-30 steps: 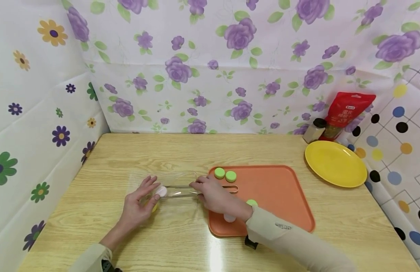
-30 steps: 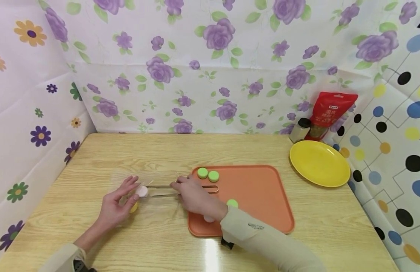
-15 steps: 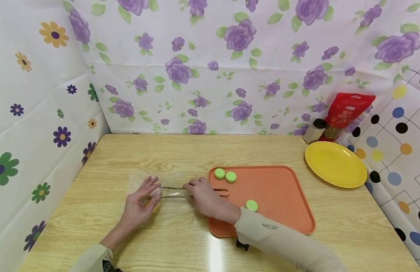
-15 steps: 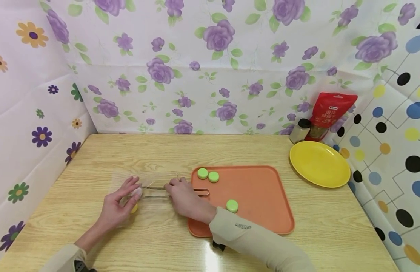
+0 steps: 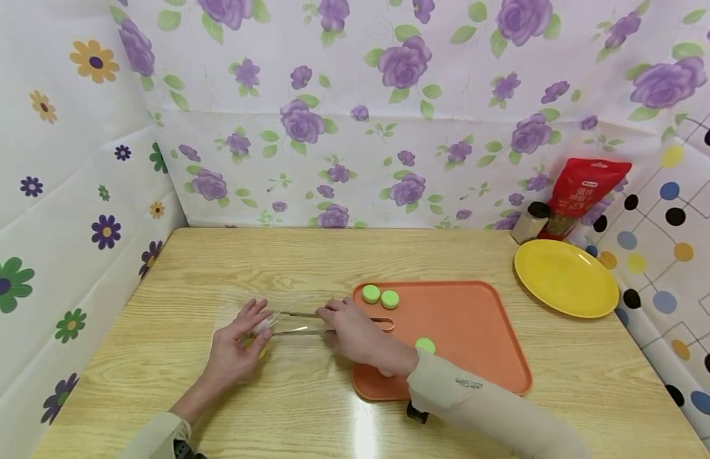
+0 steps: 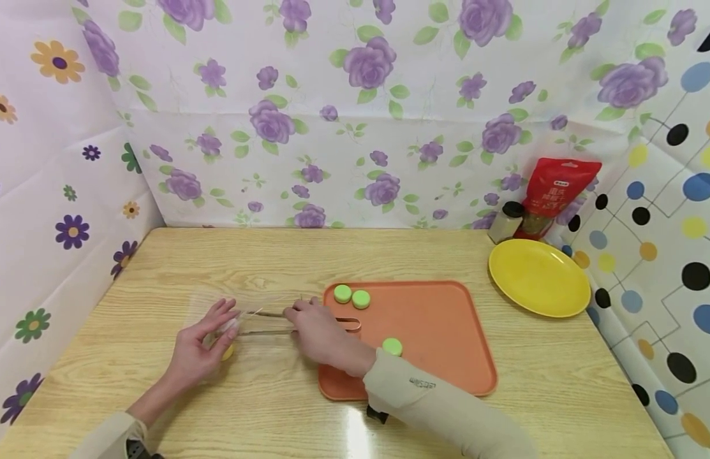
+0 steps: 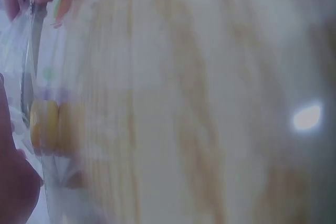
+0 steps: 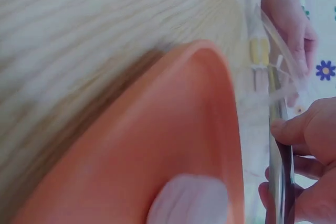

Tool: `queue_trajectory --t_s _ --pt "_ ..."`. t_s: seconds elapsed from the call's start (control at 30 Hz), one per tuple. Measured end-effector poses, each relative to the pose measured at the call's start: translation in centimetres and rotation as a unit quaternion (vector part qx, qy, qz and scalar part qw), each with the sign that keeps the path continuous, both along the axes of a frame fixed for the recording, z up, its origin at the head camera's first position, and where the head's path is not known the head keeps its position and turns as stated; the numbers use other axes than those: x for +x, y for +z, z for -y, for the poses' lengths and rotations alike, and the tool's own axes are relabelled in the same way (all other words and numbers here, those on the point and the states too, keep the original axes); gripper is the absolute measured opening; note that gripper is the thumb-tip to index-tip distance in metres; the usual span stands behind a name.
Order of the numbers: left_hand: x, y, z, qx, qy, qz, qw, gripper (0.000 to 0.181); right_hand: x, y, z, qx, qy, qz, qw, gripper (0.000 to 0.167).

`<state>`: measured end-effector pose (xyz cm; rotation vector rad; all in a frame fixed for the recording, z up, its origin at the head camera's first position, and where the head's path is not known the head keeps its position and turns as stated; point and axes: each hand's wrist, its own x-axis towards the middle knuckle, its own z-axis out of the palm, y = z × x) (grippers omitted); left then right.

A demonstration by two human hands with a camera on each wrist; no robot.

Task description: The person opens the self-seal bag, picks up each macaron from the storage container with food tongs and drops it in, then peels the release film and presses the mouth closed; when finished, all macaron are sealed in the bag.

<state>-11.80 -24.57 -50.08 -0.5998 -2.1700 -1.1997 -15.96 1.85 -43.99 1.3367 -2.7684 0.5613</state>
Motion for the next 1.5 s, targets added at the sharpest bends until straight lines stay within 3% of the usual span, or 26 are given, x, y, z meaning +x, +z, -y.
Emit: queue_trajectory --t_s 0.1,0.3,0.37,0.5,0.87,1.1,1.5 --pt "0.1 0.2 -0.1 0.002 -0.002 0.0 1.0 0.042 0.3 0.4 -1.8 -0.024 0.011 0.014 0.9996 0.037" --pt "0.6 1.6 -0.7 0.006 -0.008 -0.001 0.9999 0.04 0.5 0.9 -6.4 -0.058 0.015 -0.002 0.9982 0.039" --pt "0.5 1.4 -0.5 0.009 -0.012 0.0 0.9999 0.04 0.6 1.2 -8.1 -0.053 0.003 0.012 0.9985 0.042" --pt "0.0 0.2 0.4 0.011 -0.018 0.008 0.9997 0.042 0.9 1.4 -11.6 -0.041 -0.021 0.023 0.9987 0.049" --pt "0.1 0.0 0.3 0.008 -0.023 0.015 0.9996 0.043 1.0 1.4 -19.7 -0.044 -0.095 0.0 0.9945 0.05" --pt "-0.1 -0.1 0.3 0.009 -0.021 0.009 0.9997 0.043 1.4 1.2 -24.1 -0.061 -0.069 -0.04 0.9949 0.054" --pt "-0.1 -0.4 0.4 0.015 -0.022 0.008 0.9996 0.043 3.3 -0.1 -27.3 -0.032 -0.055 -0.01 0.9979 0.062"
